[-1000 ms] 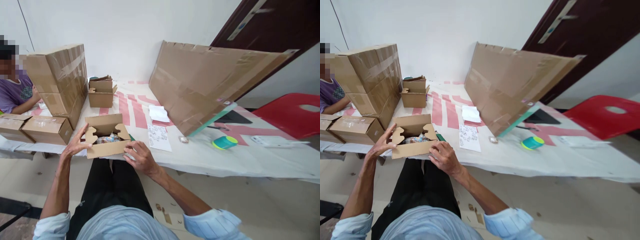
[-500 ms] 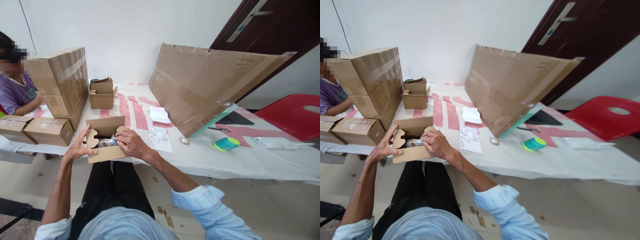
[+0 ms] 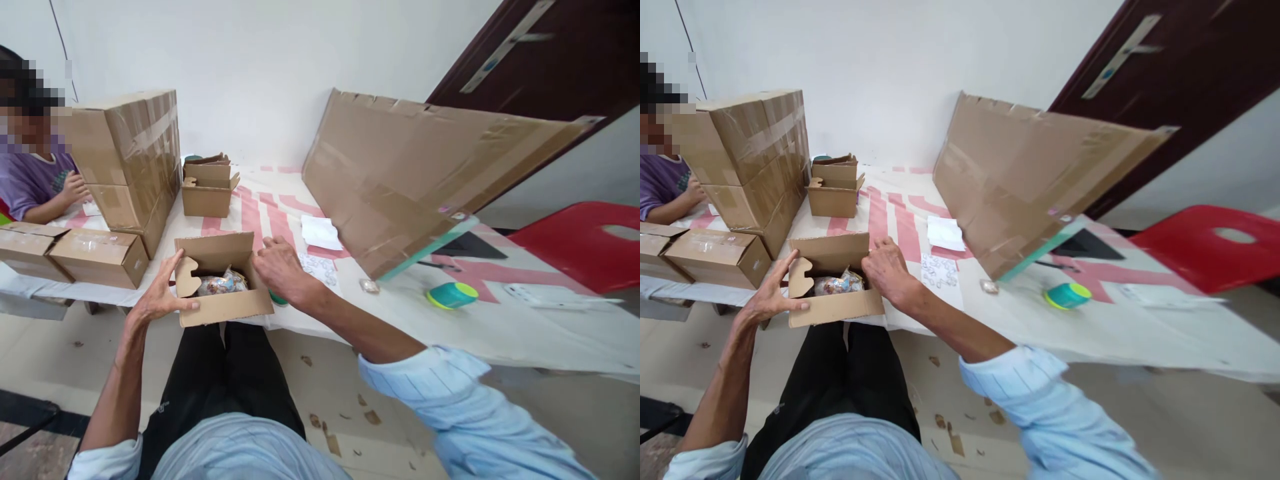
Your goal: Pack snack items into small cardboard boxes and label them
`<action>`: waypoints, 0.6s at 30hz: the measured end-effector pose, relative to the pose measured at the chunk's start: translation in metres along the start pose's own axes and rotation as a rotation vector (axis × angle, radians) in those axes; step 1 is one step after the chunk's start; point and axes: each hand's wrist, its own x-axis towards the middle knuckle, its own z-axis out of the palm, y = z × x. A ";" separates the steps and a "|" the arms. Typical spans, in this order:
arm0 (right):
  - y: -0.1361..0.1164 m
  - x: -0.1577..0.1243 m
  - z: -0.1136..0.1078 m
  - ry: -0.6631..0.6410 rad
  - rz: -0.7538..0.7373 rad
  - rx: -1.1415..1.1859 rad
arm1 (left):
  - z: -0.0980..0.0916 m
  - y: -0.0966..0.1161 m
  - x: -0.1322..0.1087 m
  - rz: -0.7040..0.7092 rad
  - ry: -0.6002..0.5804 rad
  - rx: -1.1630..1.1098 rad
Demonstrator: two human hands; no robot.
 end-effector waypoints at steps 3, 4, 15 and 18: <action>-0.015 0.016 -0.009 -0.308 0.061 -0.135 | 0.001 0.002 0.000 -0.020 -0.005 -0.002; -0.021 0.021 -0.012 -0.383 0.086 -0.145 | 0.002 0.002 0.000 -0.023 -0.006 -0.005; -0.032 0.049 0.000 -0.595 0.131 -0.031 | 0.006 -0.008 0.003 -0.010 0.007 -0.026; -0.028 0.047 0.007 -0.548 0.160 -0.009 | 0.008 -0.010 0.004 0.011 0.021 -0.014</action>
